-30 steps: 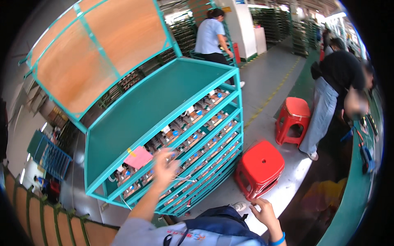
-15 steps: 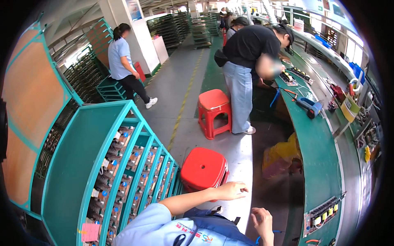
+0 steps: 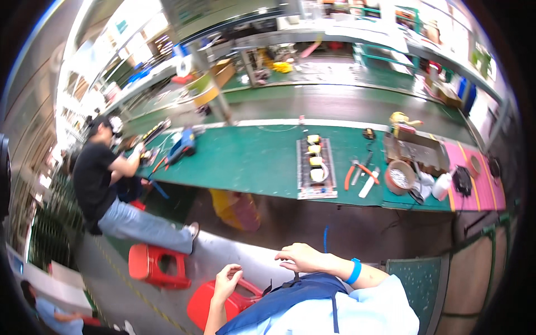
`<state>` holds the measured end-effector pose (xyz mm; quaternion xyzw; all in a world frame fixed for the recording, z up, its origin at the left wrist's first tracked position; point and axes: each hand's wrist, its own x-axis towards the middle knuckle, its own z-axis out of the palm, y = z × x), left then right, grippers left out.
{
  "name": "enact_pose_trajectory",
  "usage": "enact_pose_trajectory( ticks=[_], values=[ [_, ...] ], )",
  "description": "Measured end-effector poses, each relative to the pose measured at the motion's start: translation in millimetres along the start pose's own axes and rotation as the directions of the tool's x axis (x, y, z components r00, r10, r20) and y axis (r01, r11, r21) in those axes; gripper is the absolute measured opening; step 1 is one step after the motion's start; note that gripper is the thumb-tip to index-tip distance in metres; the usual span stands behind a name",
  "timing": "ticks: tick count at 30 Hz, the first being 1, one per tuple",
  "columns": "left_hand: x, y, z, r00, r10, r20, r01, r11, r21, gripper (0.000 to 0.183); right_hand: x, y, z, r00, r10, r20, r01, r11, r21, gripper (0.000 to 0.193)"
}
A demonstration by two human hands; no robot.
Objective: The person retrieves a circuit board from a teal rack and places it on a green workbench. They use a soldering iron to apply solder to specific points on the board, handling the board and tools with both hands. The person flips the board over to work on different sides and places the finished board back on the rack.
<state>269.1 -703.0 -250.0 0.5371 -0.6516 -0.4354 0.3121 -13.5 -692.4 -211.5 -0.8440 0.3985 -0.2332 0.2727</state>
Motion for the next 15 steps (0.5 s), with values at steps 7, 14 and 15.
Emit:
enact_pose_trajectory(
  ticks=[7, 14, 15],
  values=[
    [112.8, 69.8, 79.1, 0.958, 0.144, 0.247, -0.139, 0.990, -0.036, 0.019, -48.2, 60.1, -74.8, 0.953, 0.169, -0.252, -0.181, 0.983, -0.024, 0.019],
    [193.9, 123.5, 142.0, 0.822, 0.234, 0.520, -0.334, 0.936, 0.107, 0.023, -61.2, 142.7, -85.9, 0.774, 0.390, -0.499, -0.442, 0.897, 0.015, 0.032],
    [209.9, 123.2, 145.6, 0.806, 0.229, 0.545, -0.331, 0.939, 0.095, 0.022, -54.7, 150.7, -84.8, 0.752, 0.395, -0.528, -0.448, 0.894, 0.031, 0.034]
  ],
)
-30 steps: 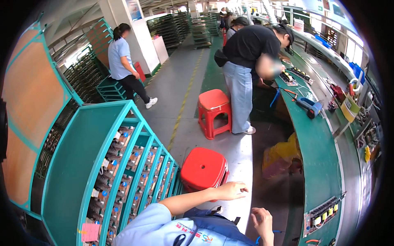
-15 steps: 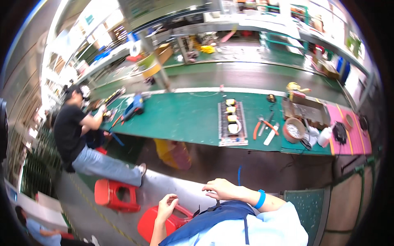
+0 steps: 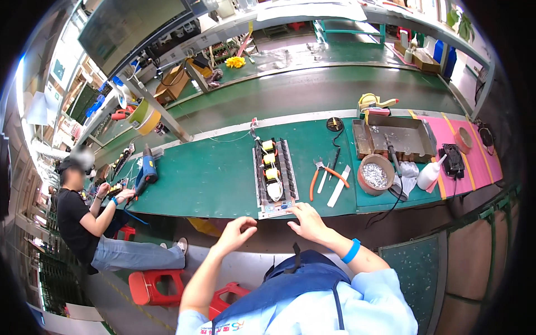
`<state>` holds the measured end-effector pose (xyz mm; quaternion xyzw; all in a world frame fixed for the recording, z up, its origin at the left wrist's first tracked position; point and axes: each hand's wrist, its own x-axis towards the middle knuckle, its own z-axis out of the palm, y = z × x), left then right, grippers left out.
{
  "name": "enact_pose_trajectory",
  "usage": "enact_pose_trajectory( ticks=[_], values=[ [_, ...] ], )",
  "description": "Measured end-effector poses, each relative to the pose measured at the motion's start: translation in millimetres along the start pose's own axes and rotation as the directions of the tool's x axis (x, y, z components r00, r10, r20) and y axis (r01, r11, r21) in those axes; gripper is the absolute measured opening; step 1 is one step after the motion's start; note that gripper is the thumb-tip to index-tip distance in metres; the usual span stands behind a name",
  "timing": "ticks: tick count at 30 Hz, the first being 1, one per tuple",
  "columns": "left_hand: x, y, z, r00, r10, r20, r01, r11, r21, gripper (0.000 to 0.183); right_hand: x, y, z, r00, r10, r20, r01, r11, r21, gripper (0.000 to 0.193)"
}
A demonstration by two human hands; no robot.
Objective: The person retrieves a circuit board from a teal rack and places it on a green workbench. They use a soldering iron to apply solder to specific points on the board, handling the board and tools with both hands. The person flips the board over to work on different sides and places the finished board back on the rack.
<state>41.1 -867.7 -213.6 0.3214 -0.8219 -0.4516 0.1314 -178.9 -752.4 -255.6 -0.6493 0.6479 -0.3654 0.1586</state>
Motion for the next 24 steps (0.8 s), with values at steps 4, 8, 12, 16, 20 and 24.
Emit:
enact_pose_trajectory(
  ticks=[4, 8, 12, 16, 20, 24],
  values=[
    [80.4, -24.3, -26.4, 0.965, 0.261, 0.036, -0.246, 0.846, 0.474, 0.023, 21.9, 4.2, 19.3, 0.992, 0.081, -0.101, -0.076, 0.996, 0.053, 0.050],
    [158.2, -38.1, -33.6, 0.926, 0.363, 0.101, -0.308, 0.575, 0.758, 0.040, 40.9, 6.7, 31.5, 0.954, 0.289, -0.080, -0.227, 0.870, 0.437, 0.058],
    [203.4, -40.3, -28.1, 0.872, 0.450, 0.191, -0.379, 0.375, 0.846, 0.042, 59.6, 16.6, 49.6, 0.912, 0.409, 0.021, -0.224, 0.457, 0.861, 0.053],
    [226.8, -48.3, -32.6, 0.766, 0.456, 0.453, -0.575, 0.170, 0.800, 0.048, 70.1, 6.5, 54.6, 0.882, 0.469, 0.056, -0.259, 0.380, 0.888, 0.051],
    [255.3, -58.7, -38.9, 0.695, 0.464, 0.549, -0.682, 0.183, 0.708, 0.048, 67.6, -7.6, 56.9, 0.892, 0.426, 0.149, -0.387, 0.551, 0.739, 0.026],
    [286.9, -63.0, -46.2, 0.573, 0.546, 0.611, -0.790, 0.170, 0.589, 0.042, 55.9, -21.1, 61.5, 0.978, 0.164, -0.131, -0.147, 0.980, 0.132, 0.017]
  ],
)
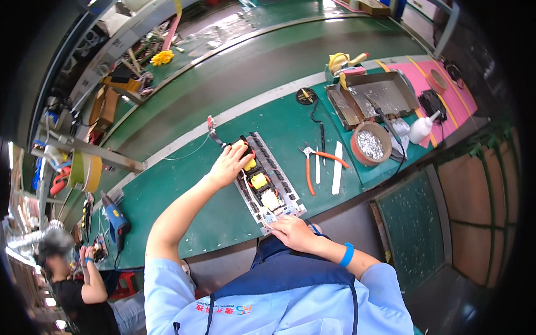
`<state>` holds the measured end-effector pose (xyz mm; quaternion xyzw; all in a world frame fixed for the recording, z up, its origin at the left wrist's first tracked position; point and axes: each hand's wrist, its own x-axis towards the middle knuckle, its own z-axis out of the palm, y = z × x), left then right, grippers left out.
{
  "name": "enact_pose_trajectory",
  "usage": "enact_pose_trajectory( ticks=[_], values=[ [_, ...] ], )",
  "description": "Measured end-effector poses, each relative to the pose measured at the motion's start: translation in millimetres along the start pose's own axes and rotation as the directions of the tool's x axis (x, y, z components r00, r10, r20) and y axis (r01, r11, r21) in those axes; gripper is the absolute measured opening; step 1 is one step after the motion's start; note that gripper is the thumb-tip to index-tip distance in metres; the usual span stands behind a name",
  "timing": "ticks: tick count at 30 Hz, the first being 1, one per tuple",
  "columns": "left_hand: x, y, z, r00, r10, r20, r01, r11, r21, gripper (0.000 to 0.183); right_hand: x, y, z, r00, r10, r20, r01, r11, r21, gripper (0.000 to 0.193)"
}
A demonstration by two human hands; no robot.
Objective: The person retrieves a circuit board from a teal rack and places it on a green workbench. They use a soldering iron to apply solder to specific points on the board, handling the board and tools with both hands. The person flips the board over to work on different sides and places the finished board back on the rack.
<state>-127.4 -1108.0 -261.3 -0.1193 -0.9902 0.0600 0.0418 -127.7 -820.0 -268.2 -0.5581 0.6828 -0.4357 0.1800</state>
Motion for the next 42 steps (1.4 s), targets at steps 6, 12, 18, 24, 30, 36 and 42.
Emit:
enact_pose_trajectory(
  ticks=[6, 12, 18, 24, 30, 36, 42],
  values=[
    [17.4, -42.4, 5.0, 0.990, 0.141, 0.012, -0.140, 0.990, -0.021, 0.068, 6.3, -4.4, 26.4, 0.967, 0.054, -0.249, -0.112, 0.969, -0.223, 0.025],
    [33.3, -59.9, -2.5, 0.950, 0.248, 0.191, -0.217, 0.961, -0.170, 0.081, 29.7, -3.8, 41.7, 0.891, 0.187, -0.414, -0.324, 0.901, -0.289, 0.038],
    [36.4, -62.9, 5.9, 0.946, 0.236, 0.222, -0.212, 0.969, -0.127, 0.075, 30.9, -2.7, 58.3, 0.800, 0.337, -0.496, -0.419, 0.906, -0.061, 0.058],
    [38.9, -65.8, 16.0, 0.955, 0.273, 0.116, -0.263, 0.960, -0.091, 0.060, 45.4, -0.3, 62.0, 0.814, 0.301, -0.497, -0.494, 0.810, -0.317, 0.066],
    [17.3, -69.7, -21.2, 0.940, 0.250, 0.234, -0.252, 0.967, -0.019, 0.044, 49.0, 9.8, 64.6, 0.845, 0.212, -0.491, -0.389, 0.873, -0.293, 0.056],
    [-92.4, -53.2, -91.7, 0.998, 0.049, 0.049, -0.050, 0.998, 0.025, 0.034, 62.5, -4.1, 33.0, 0.976, 0.000, -0.220, -0.061, 0.960, -0.274, 0.055],
    [-198.5, 12.9, -79.5, 0.890, -0.455, 0.034, 0.454, 0.875, -0.171, 0.049, 120.5, -10.3, 4.2, 0.939, -0.165, 0.302, 0.247, 0.934, -0.258, 0.060]
  ],
)
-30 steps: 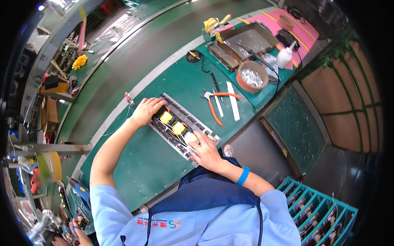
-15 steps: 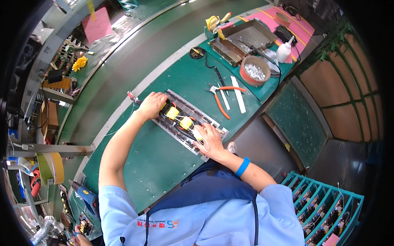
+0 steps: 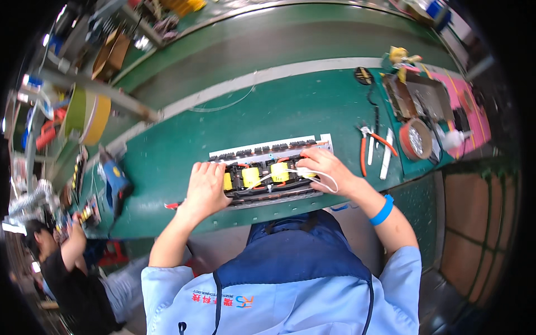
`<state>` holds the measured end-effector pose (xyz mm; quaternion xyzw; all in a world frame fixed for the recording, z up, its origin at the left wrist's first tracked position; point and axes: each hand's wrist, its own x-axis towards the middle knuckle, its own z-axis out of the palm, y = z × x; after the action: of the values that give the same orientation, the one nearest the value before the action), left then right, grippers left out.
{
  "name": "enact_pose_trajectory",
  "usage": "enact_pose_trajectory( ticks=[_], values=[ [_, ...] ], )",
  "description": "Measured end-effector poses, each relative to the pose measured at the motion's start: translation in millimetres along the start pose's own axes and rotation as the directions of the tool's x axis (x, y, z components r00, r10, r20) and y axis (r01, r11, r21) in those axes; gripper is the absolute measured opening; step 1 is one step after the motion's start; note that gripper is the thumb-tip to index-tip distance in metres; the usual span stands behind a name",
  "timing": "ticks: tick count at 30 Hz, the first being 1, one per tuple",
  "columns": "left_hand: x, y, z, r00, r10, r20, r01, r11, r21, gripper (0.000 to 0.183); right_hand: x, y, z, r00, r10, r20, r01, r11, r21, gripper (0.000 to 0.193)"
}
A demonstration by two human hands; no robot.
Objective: The person retrieves a circuit board from a teal rack and places it on a green workbench. They use a soldering iron to apply solder to specific points on the board, handling the board and tools with both hands. The person flips the board over to work on different sides and places the finished board back on the rack.
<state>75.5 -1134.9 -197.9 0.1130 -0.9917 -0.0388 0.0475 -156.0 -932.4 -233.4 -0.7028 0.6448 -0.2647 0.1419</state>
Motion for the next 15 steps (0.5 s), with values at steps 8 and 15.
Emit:
enact_pose_trajectory(
  ticks=[8, 15],
  values=[
    [-75.4, 35.4, 52.4, 0.905, -0.402, 0.138, 0.419, 0.794, -0.441, 0.068, 28.6, 16.5, 23.7, 0.925, -0.110, 0.364, 0.123, 0.992, -0.013, 0.063],
    [-63.1, -2.9, 47.9, 0.791, -0.559, 0.249, 0.542, 0.452, -0.708, 0.022, 16.5, 7.9, 20.6, 0.982, 0.035, 0.186, -0.011, 0.992, -0.128, 0.063]
  ],
)
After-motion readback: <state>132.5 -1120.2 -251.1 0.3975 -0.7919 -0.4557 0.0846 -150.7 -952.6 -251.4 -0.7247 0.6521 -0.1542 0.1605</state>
